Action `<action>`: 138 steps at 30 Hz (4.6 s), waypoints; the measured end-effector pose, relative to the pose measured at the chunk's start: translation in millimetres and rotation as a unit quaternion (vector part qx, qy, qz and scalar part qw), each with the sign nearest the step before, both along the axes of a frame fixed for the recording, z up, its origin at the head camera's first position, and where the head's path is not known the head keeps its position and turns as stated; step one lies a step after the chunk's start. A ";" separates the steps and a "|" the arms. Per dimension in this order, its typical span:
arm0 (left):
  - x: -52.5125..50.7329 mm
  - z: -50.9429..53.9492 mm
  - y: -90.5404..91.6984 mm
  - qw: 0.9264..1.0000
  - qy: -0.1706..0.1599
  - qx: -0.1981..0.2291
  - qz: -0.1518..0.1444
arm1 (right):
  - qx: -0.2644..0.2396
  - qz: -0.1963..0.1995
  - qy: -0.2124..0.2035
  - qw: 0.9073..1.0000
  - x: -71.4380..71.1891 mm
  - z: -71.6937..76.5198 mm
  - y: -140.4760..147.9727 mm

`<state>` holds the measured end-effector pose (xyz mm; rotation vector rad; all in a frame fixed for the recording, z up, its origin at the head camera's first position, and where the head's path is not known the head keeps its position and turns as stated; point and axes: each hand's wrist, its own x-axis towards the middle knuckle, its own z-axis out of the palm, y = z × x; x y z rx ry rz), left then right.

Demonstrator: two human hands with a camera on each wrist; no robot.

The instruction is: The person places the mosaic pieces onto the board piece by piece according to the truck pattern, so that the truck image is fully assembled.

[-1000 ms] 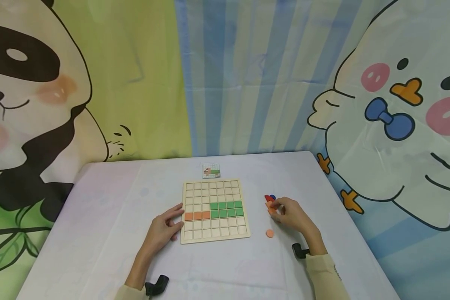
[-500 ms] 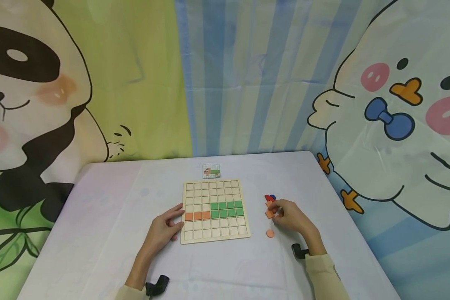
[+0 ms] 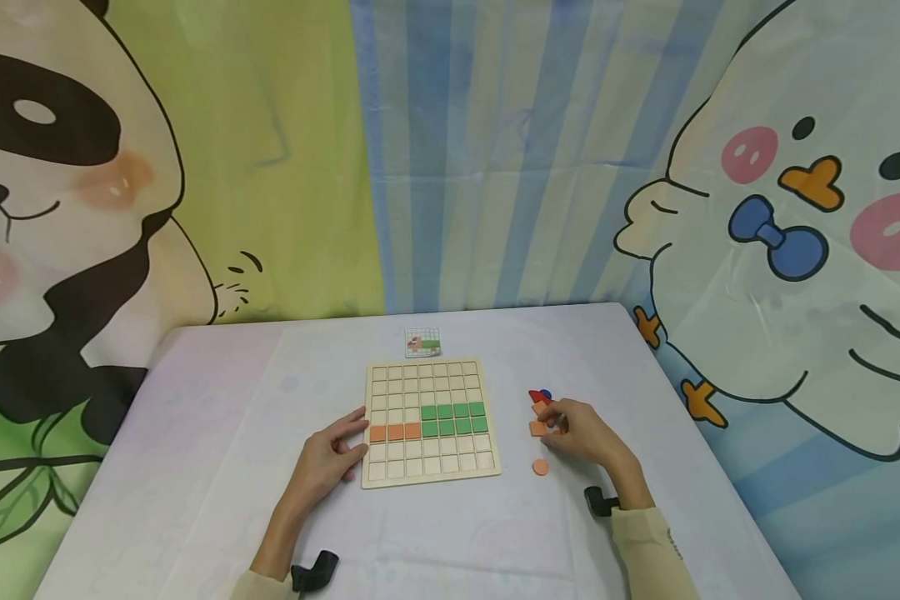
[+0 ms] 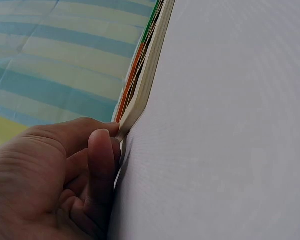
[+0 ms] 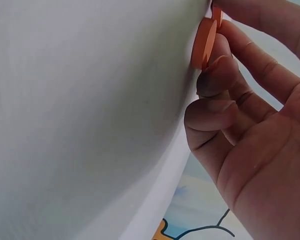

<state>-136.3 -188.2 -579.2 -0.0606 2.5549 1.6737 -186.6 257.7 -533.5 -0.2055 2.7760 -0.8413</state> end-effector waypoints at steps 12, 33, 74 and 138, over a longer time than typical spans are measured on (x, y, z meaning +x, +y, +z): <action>0.7 0.6 0.1 1.000 0.000 -0.005 0.004 | -0.001 0.009 0.012 1.000 -1.5 -3.8 3.3; -0.5 -2.4 -0.9 1.000 0.001 -0.008 0.004 | -0.063 0.092 0.055 0.992 -5.3 8.0 -39.8; -0.4 -1.4 -0.3 1.000 -0.006 0.009 0.004 | -0.117 0.149 0.053 0.980 -20.6 1.1 -125.6; -0.3 -2.5 -1.2 1.000 -0.008 0.004 0.005 | -0.036 0.173 0.061 0.982 -30.6 -4.0 -191.5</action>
